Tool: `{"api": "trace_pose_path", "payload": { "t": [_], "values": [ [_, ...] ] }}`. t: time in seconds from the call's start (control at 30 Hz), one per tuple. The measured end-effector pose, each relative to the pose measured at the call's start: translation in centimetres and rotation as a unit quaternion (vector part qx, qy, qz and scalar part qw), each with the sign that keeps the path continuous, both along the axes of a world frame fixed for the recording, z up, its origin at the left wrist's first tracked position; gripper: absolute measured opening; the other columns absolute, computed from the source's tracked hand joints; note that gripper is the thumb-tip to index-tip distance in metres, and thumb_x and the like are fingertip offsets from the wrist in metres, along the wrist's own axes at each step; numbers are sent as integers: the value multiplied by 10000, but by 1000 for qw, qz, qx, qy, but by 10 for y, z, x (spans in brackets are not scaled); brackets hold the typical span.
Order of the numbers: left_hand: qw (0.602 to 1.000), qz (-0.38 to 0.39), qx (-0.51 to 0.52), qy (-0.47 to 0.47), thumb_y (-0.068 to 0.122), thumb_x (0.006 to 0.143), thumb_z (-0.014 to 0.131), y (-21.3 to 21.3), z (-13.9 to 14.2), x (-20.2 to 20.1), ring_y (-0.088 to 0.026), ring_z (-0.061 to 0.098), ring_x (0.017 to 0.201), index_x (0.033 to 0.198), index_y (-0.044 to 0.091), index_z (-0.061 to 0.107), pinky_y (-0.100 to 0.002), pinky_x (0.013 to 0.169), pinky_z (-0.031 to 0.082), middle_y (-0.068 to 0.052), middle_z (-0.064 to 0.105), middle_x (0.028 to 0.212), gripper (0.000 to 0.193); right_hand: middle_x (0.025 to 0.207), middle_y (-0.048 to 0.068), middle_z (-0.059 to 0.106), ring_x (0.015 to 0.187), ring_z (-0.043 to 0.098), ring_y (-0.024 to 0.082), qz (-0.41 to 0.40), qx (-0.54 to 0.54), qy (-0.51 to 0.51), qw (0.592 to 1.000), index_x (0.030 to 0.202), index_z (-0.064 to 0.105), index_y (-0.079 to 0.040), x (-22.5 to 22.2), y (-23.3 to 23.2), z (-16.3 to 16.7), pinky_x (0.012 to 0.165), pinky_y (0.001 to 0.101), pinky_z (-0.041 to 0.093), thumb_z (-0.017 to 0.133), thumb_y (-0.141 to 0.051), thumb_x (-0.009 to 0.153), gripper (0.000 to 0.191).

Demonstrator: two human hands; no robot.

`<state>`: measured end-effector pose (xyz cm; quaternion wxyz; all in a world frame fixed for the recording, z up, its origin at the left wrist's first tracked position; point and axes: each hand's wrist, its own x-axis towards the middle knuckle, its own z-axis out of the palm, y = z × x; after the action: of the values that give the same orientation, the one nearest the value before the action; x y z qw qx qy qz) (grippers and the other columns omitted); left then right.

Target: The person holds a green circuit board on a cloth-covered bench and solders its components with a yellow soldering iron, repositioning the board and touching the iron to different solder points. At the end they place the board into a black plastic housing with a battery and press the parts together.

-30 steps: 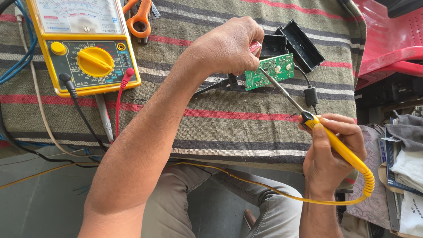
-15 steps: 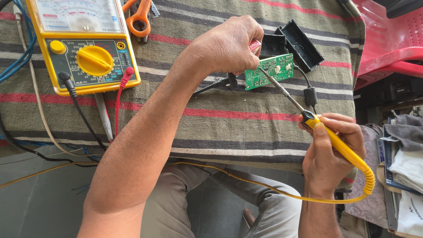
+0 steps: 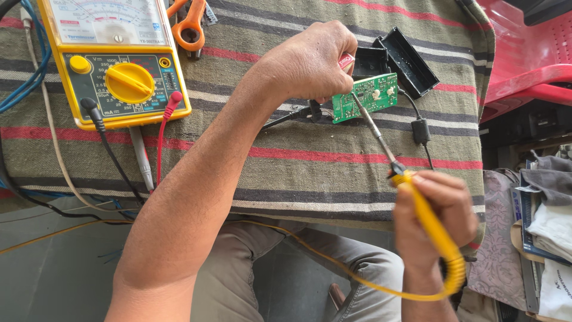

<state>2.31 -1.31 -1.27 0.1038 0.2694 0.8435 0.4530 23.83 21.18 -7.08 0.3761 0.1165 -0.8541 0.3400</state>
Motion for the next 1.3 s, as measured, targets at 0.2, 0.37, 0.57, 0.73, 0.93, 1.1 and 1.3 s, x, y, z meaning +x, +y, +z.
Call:
{"api": "trace_pose_path", "payload": {
  "t": [0.2, 0.37, 0.57, 0.73, 0.93, 1.1, 1.3],
  "values": [
    [1000, 9, 12, -5, 22, 743, 707, -1, 0, 1, -119, 758, 578, 805, 19, 676, -287, 505, 632, -99, 735, 684, 70, 1051, 111, 760, 842, 749, 133, -17, 70, 12, 997, 1111, 655, -68, 7, -12, -7, 561, 210, 522, 849, -171, 1003, 245],
    [1000, -1, 28, -5, 24, 741, 707, -1, -1, 0, -124, 766, 585, 801, 12, 669, -284, 500, 635, -105, 734, 686, 72, 1067, 140, 782, 762, 734, 120, -11, 74, 9, 997, 1093, 679, -41, 7, -12, -13, 503, 201, 480, 860, -136, 918, 269],
    [1000, 5, 27, -11, 26, 741, 698, 0, -2, -2, -122, 768, 588, 808, 19, 669, -277, 507, 647, -98, 737, 696, 73, 1074, 147, 789, 755, 720, 100, -22, 86, -8, 996, 1096, 696, -35, 11, -12, -16, 523, 196, 481, 872, -116, 912, 267],
    [1000, 4, 22, -11, 23, 740, 703, 0, -2, -2, -123, 766, 589, 813, 15, 671, -279, 508, 650, -103, 738, 703, 81, 1072, 155, 785, 807, 752, 127, -19, 71, -11, 997, 1092, 694, -32, 10, -12, -15, 534, 190, 509, 864, -91, 893, 268],
    [1000, 2, 22, -12, 25, 746, 705, 0, -2, -1, -123, 765, 587, 811, 17, 674, -280, 508, 645, -102, 736, 697, 73, 1096, 157, 771, 924, 778, 156, 3, 58, 4, 998, 1160, 683, -31, 10, -12, -16, 679, 212, 599, 848, -85, 968, 259],
    [1000, -2, 22, -13, 22, 745, 709, 0, -1, 0, -124, 768, 590, 810, 14, 674, -280, 508, 644, -105, 737, 695, 74, 1071, 185, 774, 892, 757, 160, -24, 38, -14, 999, 1098, 684, 0, 11, -12, -16, 609, 181, 552, 847, -80, 917, 257],
    [1000, 1, 19, -12, 19, 745, 707, 0, 0, 1, -126, 771, 589, 815, 11, 673, -284, 506, 645, -107, 738, 700, 78, 1031, 161, 765, 946, 779, 167, 3, -120, -78, 990, 1176, 640, 47, 16, -9, -13, 858, 217, 631, 773, -54, 1056, 205]
  ]
}}
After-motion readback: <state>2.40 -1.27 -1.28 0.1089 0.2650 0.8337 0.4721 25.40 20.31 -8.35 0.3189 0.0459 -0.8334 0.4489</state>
